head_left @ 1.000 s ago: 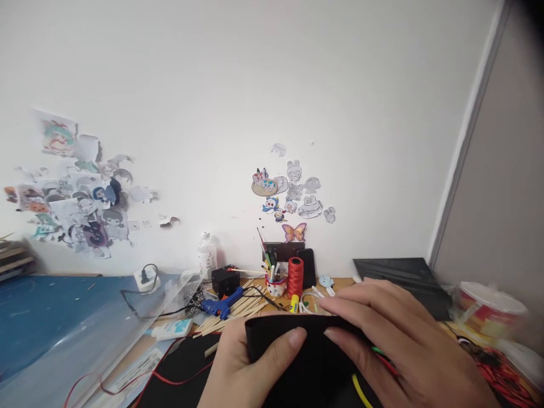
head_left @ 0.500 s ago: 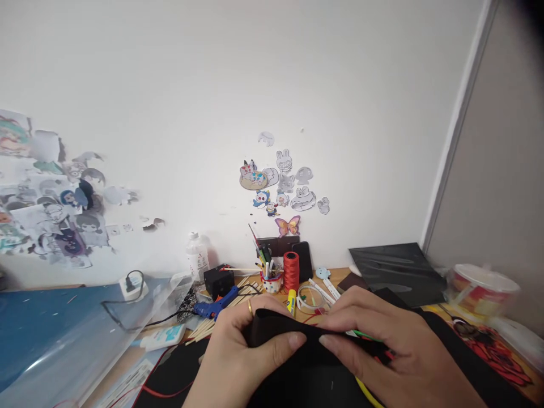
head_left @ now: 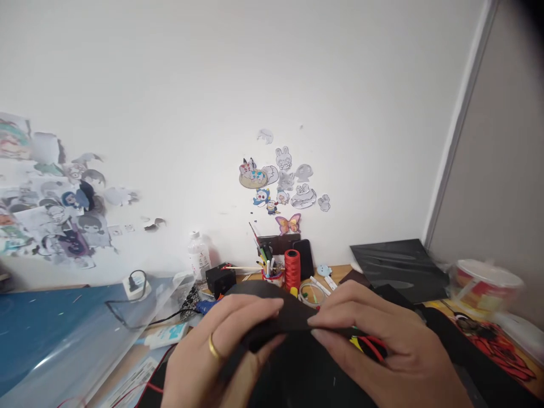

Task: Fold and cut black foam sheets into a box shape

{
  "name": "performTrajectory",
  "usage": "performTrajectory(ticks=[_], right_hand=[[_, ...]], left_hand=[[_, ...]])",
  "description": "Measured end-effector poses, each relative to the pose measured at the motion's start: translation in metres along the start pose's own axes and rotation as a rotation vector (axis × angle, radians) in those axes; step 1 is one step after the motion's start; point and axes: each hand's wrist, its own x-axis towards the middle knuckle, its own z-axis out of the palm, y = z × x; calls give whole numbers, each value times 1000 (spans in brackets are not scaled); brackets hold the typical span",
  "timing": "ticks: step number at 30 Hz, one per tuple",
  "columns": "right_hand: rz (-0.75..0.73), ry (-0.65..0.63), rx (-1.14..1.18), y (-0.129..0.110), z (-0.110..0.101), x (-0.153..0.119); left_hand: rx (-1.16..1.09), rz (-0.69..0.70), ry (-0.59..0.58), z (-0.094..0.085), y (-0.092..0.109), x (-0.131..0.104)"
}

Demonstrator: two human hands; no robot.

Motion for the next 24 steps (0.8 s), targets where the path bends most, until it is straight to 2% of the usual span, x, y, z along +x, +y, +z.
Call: performTrajectory(ticks=[3, 7, 10, 16, 24], right_hand=[[-3, 18, -29, 2, 4, 0], [91, 8, -15, 4, 3, 0], [149, -38, -9, 4, 3, 2], [210, -36, 0, 2, 5, 2], [169, 0, 0, 1, 3, 0]], left_hand=[[-97, -218, 96, 5, 0, 2], [-292, -579, 53, 7, 6, 7], [-376, -716, 4, 6, 9, 10], [-416, -731, -26, 6, 4, 5], [-453, -703, 15, 8, 4, 2]])
